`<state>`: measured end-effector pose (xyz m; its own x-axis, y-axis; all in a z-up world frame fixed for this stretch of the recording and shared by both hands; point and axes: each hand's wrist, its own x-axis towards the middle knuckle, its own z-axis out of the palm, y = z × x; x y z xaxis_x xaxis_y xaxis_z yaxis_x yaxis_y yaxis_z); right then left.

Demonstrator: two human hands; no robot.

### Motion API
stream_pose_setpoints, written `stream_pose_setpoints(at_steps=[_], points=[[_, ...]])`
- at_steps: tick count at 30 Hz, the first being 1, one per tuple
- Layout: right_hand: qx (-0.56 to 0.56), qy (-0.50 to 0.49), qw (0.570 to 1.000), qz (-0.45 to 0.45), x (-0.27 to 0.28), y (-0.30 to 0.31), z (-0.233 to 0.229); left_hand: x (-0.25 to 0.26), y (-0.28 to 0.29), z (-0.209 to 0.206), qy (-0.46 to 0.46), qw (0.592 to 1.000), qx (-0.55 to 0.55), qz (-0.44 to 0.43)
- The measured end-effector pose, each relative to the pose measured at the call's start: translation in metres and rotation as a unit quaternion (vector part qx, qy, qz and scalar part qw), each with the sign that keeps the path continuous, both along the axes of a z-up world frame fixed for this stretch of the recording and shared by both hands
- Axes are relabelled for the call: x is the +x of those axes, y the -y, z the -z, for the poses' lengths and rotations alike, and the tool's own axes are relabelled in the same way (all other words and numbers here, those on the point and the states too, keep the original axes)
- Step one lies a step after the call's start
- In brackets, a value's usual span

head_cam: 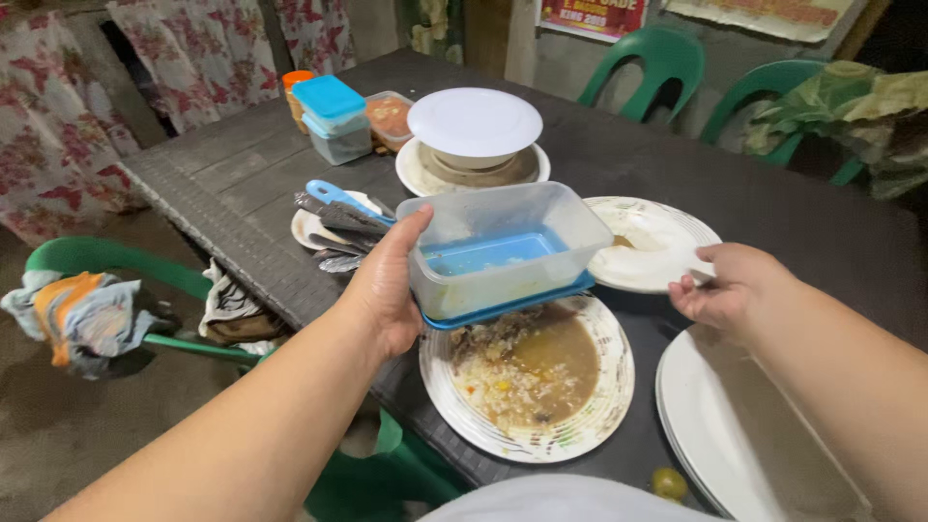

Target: The person clears a dining table by scraping leftover food from a plate into a plastic container, then stacks dirty plates and cutlery. They carry the stacked items to a sink area and place them down.

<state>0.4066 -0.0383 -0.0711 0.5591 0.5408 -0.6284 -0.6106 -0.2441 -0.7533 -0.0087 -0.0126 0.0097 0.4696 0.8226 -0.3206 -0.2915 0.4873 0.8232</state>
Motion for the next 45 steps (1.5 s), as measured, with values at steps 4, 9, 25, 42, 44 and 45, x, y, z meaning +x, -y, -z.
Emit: stream_pose_setpoints(at_steps=[4, 9, 25, 42, 44, 45], points=[[-0.019, 0.053, 0.997, -0.053, 0.012, -0.015, 0.022, 0.012, -0.007, 0.002, 0.046, 0.999, -0.017, -0.016], [0.033, 0.019, 0.999, 0.008, -0.022, -0.022, 0.03, 0.025, -0.006, -0.004, 0.088, 0.995, -0.053, -0.014], [0.082, -0.001, 0.995, 0.062, -0.01, 0.15, -0.023, 0.058, -0.024, -0.026, 0.133, 0.991, -0.016, -0.004], [-0.039, 0.065, 0.984, 0.164, -0.053, 0.307, -0.005, 0.097, 0.011, -0.021, 0.036, 0.993, -0.085, 0.07], [-0.107, 0.144, 0.973, 0.146, -0.056, 0.304, 0.001, 0.098, 0.015, -0.02, 0.039, 0.992, -0.084, 0.09], [-0.141, 0.182, 0.964, 0.136, -0.057, 0.303, 0.005, 0.099, 0.016, -0.02, 0.041, 0.991, -0.083, 0.099]])
